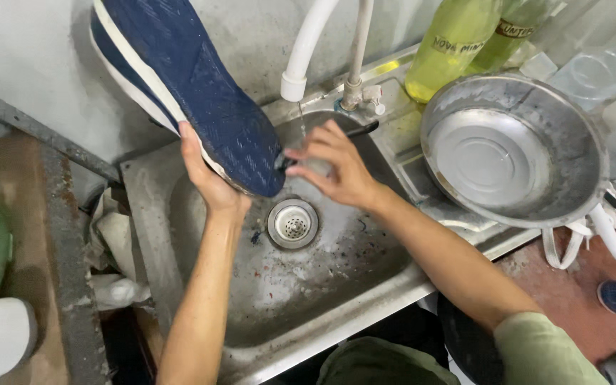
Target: The person scrubs the sole of a blue and white sneaker with a brush under running water in a sink. They rotate the shoe to clean different areas of the sole and then rinse it thoroughly.
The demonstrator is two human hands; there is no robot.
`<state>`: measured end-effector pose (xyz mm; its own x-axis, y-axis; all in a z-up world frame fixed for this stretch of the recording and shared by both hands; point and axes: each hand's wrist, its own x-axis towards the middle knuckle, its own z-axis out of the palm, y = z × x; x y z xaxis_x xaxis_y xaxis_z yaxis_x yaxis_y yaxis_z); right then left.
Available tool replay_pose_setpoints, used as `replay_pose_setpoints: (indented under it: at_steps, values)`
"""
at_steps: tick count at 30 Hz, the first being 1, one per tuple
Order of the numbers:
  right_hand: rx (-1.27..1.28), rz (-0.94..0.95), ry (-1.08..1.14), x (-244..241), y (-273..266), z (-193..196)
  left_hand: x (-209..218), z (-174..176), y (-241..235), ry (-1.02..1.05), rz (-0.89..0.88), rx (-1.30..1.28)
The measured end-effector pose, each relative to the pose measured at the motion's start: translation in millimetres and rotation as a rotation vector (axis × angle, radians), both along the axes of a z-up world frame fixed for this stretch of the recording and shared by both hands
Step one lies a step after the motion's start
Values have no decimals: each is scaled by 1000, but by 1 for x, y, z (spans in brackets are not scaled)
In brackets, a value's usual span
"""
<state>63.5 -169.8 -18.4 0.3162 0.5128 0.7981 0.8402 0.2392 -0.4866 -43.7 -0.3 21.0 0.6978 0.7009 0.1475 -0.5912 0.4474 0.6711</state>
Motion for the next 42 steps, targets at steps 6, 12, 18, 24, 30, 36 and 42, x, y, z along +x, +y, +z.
replay_pose_setpoints:
  at_steps: [6, 12, 18, 24, 30, 36, 42]
  values:
    - [54, 64, 52, -38, -3, 27, -3, 8, -12, -65, 86, 66]
    - [19, 33, 74, -44, -9, 25, 14, 4, -8, -187, 127, 58]
    - [51, -35, 134, -9, -7, 6, 19, 17, -12, -191, 99, 40]
    - [48, -59, 130, 9, -18, 24, 29, 35, -27, -161, 196, 54]
    - [76, 7, 161, -12, -16, 23, 30, -11, 16, -122, 233, 141]
    - [67, -24, 130, -30, -19, 32, 38, -8, 8, -316, 128, 166]
    - [81, -51, 97, -15, -16, 16, 44, 8, -26, -314, 133, 123]
